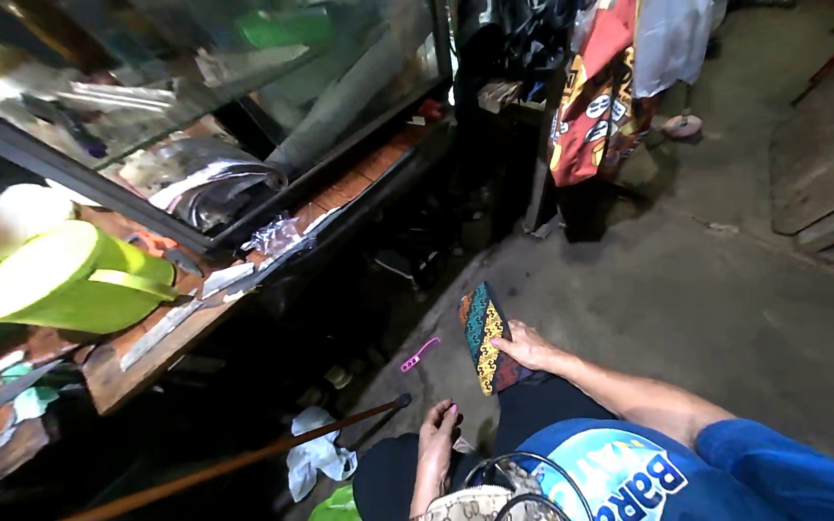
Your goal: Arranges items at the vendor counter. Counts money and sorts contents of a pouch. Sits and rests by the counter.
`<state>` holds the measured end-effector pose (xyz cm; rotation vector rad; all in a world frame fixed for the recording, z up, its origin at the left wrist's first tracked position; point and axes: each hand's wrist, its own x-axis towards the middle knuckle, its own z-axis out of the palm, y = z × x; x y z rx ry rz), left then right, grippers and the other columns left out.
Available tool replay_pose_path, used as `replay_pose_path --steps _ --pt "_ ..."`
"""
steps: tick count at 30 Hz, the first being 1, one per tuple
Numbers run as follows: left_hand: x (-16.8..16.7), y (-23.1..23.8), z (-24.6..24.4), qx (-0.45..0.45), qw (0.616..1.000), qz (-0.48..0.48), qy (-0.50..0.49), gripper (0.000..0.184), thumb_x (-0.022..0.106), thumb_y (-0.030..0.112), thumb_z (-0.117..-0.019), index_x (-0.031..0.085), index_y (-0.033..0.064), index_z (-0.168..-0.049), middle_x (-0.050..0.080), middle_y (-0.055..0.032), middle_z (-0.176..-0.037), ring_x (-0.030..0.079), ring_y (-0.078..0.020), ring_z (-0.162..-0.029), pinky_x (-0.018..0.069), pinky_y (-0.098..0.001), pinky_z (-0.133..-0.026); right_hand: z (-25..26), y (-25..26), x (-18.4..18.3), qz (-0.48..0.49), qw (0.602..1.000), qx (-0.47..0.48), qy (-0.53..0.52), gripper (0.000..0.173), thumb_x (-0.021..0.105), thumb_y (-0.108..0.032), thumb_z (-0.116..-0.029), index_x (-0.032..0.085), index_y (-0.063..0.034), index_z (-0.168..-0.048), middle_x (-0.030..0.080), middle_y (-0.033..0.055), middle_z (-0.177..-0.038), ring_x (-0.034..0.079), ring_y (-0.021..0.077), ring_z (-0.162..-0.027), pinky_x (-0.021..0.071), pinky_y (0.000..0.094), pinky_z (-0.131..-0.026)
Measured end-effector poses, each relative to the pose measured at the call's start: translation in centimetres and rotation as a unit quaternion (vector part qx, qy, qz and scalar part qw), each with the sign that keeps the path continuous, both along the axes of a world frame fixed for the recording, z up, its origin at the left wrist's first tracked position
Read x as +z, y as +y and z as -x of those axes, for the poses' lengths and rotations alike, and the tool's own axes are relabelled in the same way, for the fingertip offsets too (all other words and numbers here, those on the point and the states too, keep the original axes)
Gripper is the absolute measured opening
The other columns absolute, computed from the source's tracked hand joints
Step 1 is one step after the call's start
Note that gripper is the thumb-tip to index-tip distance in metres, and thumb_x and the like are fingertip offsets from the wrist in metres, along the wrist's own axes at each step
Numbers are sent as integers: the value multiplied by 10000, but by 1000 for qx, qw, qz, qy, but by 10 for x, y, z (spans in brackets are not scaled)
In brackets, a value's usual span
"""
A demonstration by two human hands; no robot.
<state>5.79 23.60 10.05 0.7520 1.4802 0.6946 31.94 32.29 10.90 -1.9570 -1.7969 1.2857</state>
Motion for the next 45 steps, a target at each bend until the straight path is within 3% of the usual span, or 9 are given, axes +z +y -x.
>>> replay_pose_path --steps 4,7,9,17,23,26,30,33,45 --pt "-7 -2 4 -33 999 -30 11 149 603 78 -1015 661 -47 -1072 688 -140 -1023 664 -173 -871 565 -329 -775 -1 -1 -1 -5 1000 8 -2 705 453 -567 -1037 550 19 -1416 481 219 -1523 425 345 -1450 333 548 -1190" --pt "-7 -2 3 -17 999 -41 -1 86 628 36 -985 631 -50 -984 687 -159 -1081 673 -174 -909 573 -323 -781 -1 -1 2 -4 1000 7 1 700 455 -561 -1039 544 18 -1422 476 219 -1529 414 344 -1459 322 550 -1195" --pt "-8 -4 4 -41 998 -56 7 84 649 28 -960 631 -54 -965 694 -165 -1125 672 -158 -933 564 -310 -798 -1 -3 6 -2 1000 3 6 696 466 -558 -1037 552 24 -1409 476 226 -1526 415 357 -1456 320 567 -1191" --pt "-12 -5 3 -36 998 -52 16 185 614 103 -1007 622 -6 -857 694 -85 -867 625 -98 -711 517 -254 -646 0 -5 7 -10 1000 6 14 672 466 -544 -1044 573 25 -1384 487 223 -1516 411 351 -1457 303 575 -1191" --pt "-10 -5 3 -49 997 -46 26 277 548 168 -1056 664 -4 -872 681 -49 -794 610 -76 -673 507 -237 -634 0 -4 6 -5 1000 11 12 670 457 -539 -1048 564 22 -1398 472 218 -1532 393 350 -1470 288 574 -1199" --pt "-4 -3 2 -18 999 -30 4 189 548 113 -1053 616 -27 -948 701 -102 -920 668 -126 -791 565 -289 -717 0 -4 7 -5 1000 9 7 679 457 -545 -1046 555 20 -1408 472 217 -1533 401 348 -1467 297 571 -1196" --pt "-9 -4 3 -32 999 -37 4 121 592 68 -1018 621 -31 -954 688 -105 -906 647 -124 -757 546 -276 -686 0 -4 6 -2 1000 12 5 672 454 -543 -1048 557 14 -1411 466 207 -1542 386 341 -1478 293 577 -1196" --pt "-9 -4 3 -25 999 -36 -1 80 581 30 -1005 608 -44 -997 685 -153 -1066 668 -157 -880 564 -301 -750 -1 -3 5 -2 1000 15 4 670 447 -550 -1049 572 9 -1396 474 204 -1536 389 338 -1476 297 581 -1192" --pt "-9 -3 5 -50 998 -41 5 96 501 -91 -938 560 -37 -885 681 -197 -1198 690 -238 -1027 581 -370 -814 -1 -1 -1 -10 1000 9 5 646 462 -539 -1041 597 1 -1368 498 202 -1514 414 338 -1457 315 572 -1185"
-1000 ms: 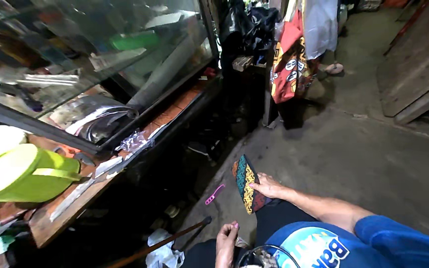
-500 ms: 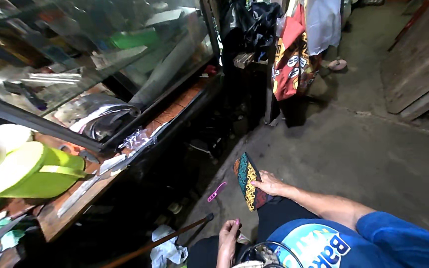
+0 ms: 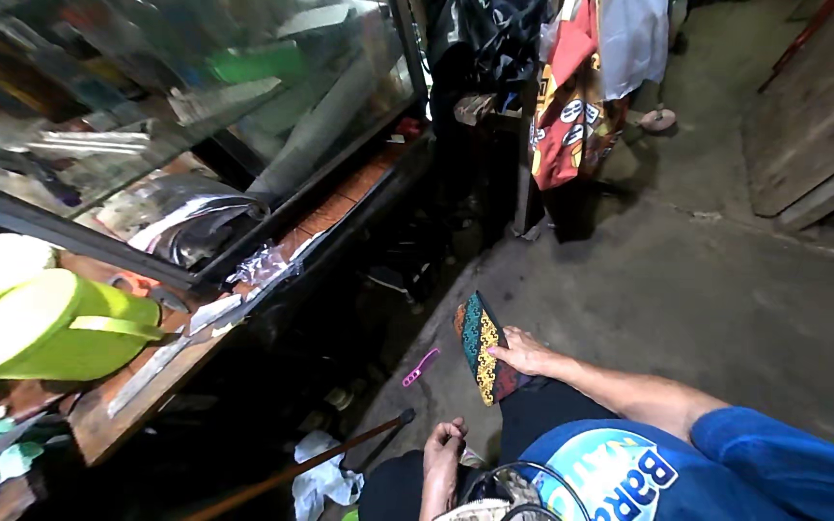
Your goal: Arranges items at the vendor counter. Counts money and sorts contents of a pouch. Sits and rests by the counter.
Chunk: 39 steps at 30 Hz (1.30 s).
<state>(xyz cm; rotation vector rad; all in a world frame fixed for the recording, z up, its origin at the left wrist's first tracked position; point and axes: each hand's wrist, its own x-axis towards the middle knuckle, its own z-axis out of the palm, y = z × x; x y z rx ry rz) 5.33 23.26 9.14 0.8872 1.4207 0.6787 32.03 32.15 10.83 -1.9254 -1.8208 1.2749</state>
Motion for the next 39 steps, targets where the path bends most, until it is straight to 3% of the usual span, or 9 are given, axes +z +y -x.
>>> replay_pose_path --steps 3,6,13,15,23,27,30,35,39 --pt "0 -1 1 -31 999 -14 9 114 507 -105 -899 560 -32 -829 697 -196 -1188 691 -234 -1051 573 -368 -851 0 -1 1 4 1000 0 -1 656 461 -547 -1040 588 -2 -1383 492 198 -1522 413 337 -1459 318 567 -1187" --pt "1 1 0 -5 1000 1 7 112 508 -104 -927 552 -31 -855 689 -198 -1185 693 -238 -1013 582 -372 -808 1 -1 1 0 1000 -4 -3 659 465 -551 -1036 595 -1 -1375 496 198 -1520 414 341 -1458 314 568 -1189" --pt "4 1 -3 55 998 11 -24 70 540 -41 -998 594 -61 -1039 674 -186 -1127 688 -212 -932 589 -349 -783 -1 0 2 5 1000 5 1 682 451 -561 -1040 569 6 -1400 467 206 -1542 388 343 -1475 298 572 -1195" --pt "2 -1 -3 37 999 3 -21 99 565 7 -1006 613 -56 -1065 677 -176 -1113 681 -208 -935 582 -351 -797 -1 0 0 5 1000 3 1 680 452 -564 -1038 583 4 -1388 472 200 -1542 381 342 -1481 296 569 -1200" --pt "-3 0 -1 25 999 20 -11 172 587 122 -1034 647 -39 -1026 684 -138 -961 671 -193 -852 568 -354 -768 0 -1 2 12 1000 -23 5 712 499 -577 -1015 533 -10 -1444 482 207 -1528 426 351 -1447 326 551 -1197" --pt "-1 3 -2 35 999 31 -15 210 572 149 -1050 638 -49 -1028 692 -160 -1000 682 -212 -895 572 -379 -807 0 0 1 10 1000 -26 1 721 500 -587 -1010 538 -7 -1436 488 211 -1520 440 347 -1437 331 546 -1195" --pt "-7 3 0 20 999 31 -15 230 572 179 -1054 642 -22 -966 685 -111 -911 661 -168 -815 559 -337 -753 0 0 1 14 1000 -24 -5 718 500 -586 -1011 539 -11 -1439 487 209 -1523 434 347 -1443 330 537 -1198" --pt "-8 5 0 19 999 36 -26 261 551 199 -1065 651 -11 -945 682 -84 -895 645 -132 -783 540 -295 -711 -1 1 1 13 999 -28 -9 703 501 -591 -1008 563 -22 -1417 510 196 -1505 456 336 -1427 348 536 -1187" --pt "-7 5 0 11 999 38 -18 246 580 198 -1052 636 -12 -936 687 -110 -935 661 -163 -831 558 -337 -762 -1 1 0 11 1000 -27 -7 709 501 -592 -1009 553 -21 -1427 504 203 -1509 453 342 -1429 346 535 -1191"
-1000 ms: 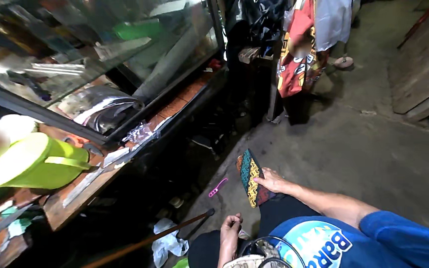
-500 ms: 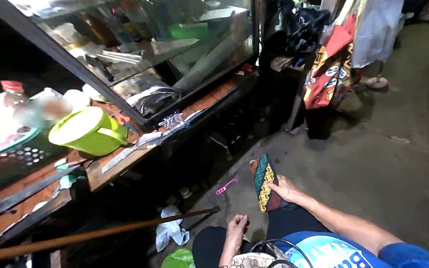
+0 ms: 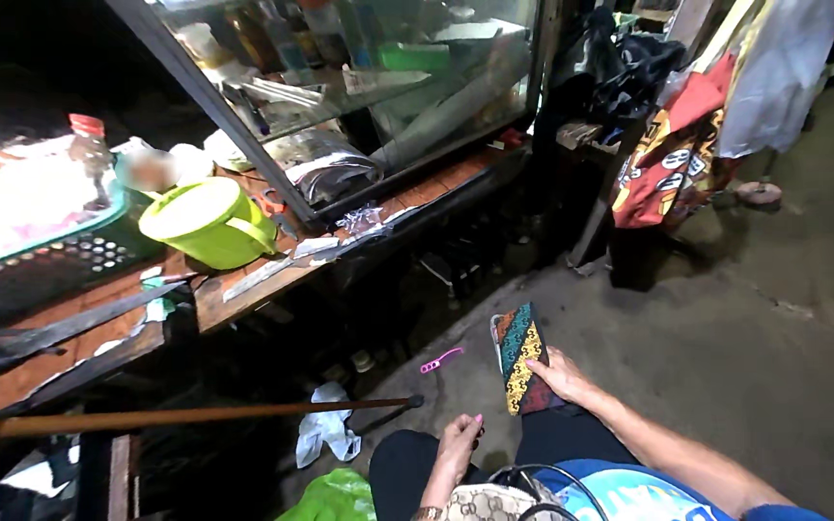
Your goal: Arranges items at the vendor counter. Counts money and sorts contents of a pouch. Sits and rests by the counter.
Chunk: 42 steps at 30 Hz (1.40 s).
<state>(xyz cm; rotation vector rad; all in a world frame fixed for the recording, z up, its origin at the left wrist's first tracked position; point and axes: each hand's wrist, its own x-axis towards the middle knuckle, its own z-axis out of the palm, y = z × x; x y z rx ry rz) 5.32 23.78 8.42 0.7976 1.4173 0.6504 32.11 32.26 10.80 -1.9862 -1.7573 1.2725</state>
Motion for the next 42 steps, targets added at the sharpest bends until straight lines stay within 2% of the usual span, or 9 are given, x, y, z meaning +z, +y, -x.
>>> replay_pose_path --steps 6,12,16,23,29,32,34,37,42 --pt "0 0 0 4 1000 -5 -2 114 621 92 -1009 628 -21 -989 660 -115 -934 649 -176 -842 559 -345 -769 0 0 -2 -4 1000 -6 8 703 514 -581 -1008 542 -26 -1440 509 201 -1506 452 343 -1430 341 534 -1195" --pt "0 -1 2 -8 1000 -17 -6 70 593 -1 -969 634 -21 -1022 674 -145 -1091 658 -196 -923 563 -365 -805 0 -1 0 -2 1000 -7 1 703 518 -589 -1002 551 -36 -1435 514 199 -1502 459 342 -1425 352 542 -1186" --pt "1 -1 2 -17 1000 -19 0 69 575 -25 -961 631 -33 -1001 675 -163 -1142 664 -202 -944 565 -371 -819 1 -1 0 -6 1000 -5 -1 681 523 -560 -1011 564 -8 -1409 528 217 -1478 485 356 -1398 370 549 -1171" --pt "0 0 3 -22 1000 -19 0 48 583 -19 -957 625 -9 -937 682 -147 -1129 658 -181 -926 550 -345 -797 1 -1 2 0 1000 -5 -2 666 517 -554 -1016 567 -20 -1410 525 209 -1485 473 349 -1410 361 540 -1178" --pt "1 1 3 -33 999 -19 5 75 566 -55 -939 609 -16 -892 675 -168 -1190 666 -214 -1029 555 -375 -868 2 -1 2 -2 1000 -8 0 673 526 -547 -1014 553 -10 -1418 522 219 -1482 476 349 -1406 363 535 -1179" --pt "1 2 4 -41 999 -21 11 90 561 -62 -932 608 -11 -874 683 -163 -1197 671 -208 -1032 555 -371 -864 2 0 2 -1 1000 -9 -3 671 526 -546 -1015 552 -11 -1419 525 214 -1481 478 348 -1405 365 535 -1177" --pt "1 2 3 -37 999 -19 11 85 561 -57 -936 608 -11 -883 685 -163 -1190 673 -204 -1007 555 -365 -842 2 0 2 -2 1000 -8 -2 669 524 -547 -1016 558 -9 -1412 533 215 -1473 485 350 -1397 368 538 -1173" --pt "0 2 2 -18 1000 -16 8 45 585 -34 -956 624 -19 -974 681 -161 -1148 668 -192 -936 557 -354 -803 2 0 2 -3 1000 -7 0 670 522 -552 -1016 567 -8 -1404 537 214 -1469 490 347 -1394 370 534 -1173" --pt "1 2 2 -6 1000 -8 5 89 622 32 -984 626 -20 -1056 658 -134 -1021 646 -190 -863 559 -355 -769 2 0 1 0 1000 -7 0 671 518 -566 -1009 575 -21 -1398 543 207 -1463 486 344 -1397 370 537 -1172"
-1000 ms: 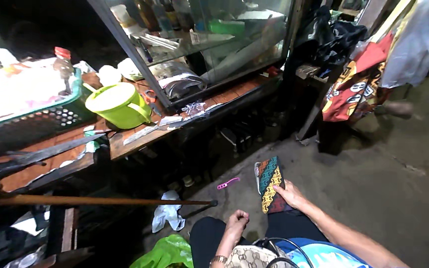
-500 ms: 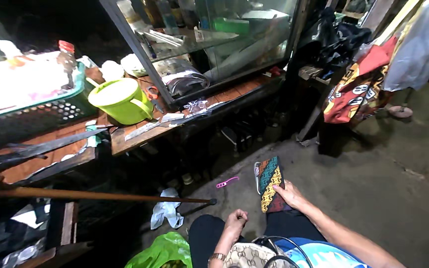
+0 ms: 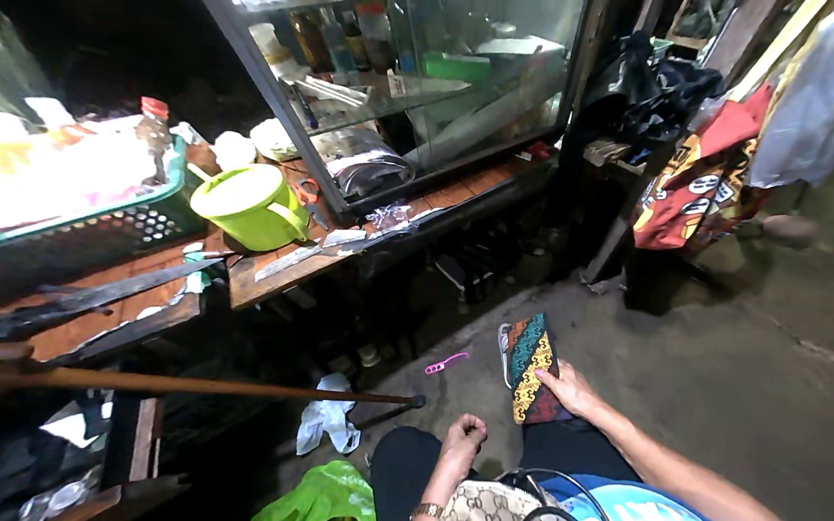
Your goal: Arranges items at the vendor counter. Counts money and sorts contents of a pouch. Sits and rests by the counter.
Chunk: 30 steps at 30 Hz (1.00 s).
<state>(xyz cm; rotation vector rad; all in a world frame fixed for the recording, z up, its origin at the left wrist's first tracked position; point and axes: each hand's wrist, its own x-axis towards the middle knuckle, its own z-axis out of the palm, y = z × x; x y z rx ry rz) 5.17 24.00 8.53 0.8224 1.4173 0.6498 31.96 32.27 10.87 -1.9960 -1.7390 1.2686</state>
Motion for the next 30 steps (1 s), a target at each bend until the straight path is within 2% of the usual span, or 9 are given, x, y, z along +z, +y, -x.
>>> replay_pose_path --steps 5,7,16,22,26,30 --pt "1 0 0 -1 1000 9 -2 145 615 65 -1001 626 -42 -1097 661 -172 -1071 659 -232 -924 562 -396 -817 0 0 1 4 1000 -9 -2 696 530 -570 -1006 550 -11 -1420 539 220 -1465 487 361 -1394 366 548 -1172" --pt "0 0 -1 2 1000 8 2 128 622 70 -996 631 -30 -1076 666 -156 -1038 656 -215 -893 556 -378 -788 0 0 -1 2 1000 -7 -6 700 531 -575 -1002 550 -14 -1420 544 217 -1460 495 359 -1387 375 551 -1166" --pt "-2 -1 -1 12 1000 13 -7 164 628 131 -1015 623 -30 -1046 664 -142 -986 663 -206 -879 559 -372 -785 -1 -1 -4 -2 1000 -2 -5 700 519 -578 -1005 550 -18 -1423 540 210 -1468 488 348 -1399 367 543 -1174" --pt "-2 0 0 -7 1000 19 -1 235 600 222 -1044 627 7 -954 668 -100 -927 648 -167 -833 542 -345 -758 0 -3 -1 -3 1000 -2 -9 707 524 -575 -1004 539 -13 -1433 520 215 -1488 472 359 -1410 362 545 -1176" --pt "-3 0 1 -24 1000 14 -3 285 580 258 -1054 658 40 -890 646 -31 -829 588 -99 -720 502 -285 -684 1 -5 1 -3 1000 2 -19 714 509 -577 -1008 531 -10 -1442 495 215 -1511 449 361 -1428 347 548 -1185" --pt "-6 0 2 -40 999 5 9 283 623 256 -1025 645 56 -827 628 -8 -760 550 -75 -659 466 -271 -644 4 -10 5 -9 999 13 -38 757 497 -602 -998 497 -21 -1483 438 204 -1569 403 358 -1468 332 544 -1200"
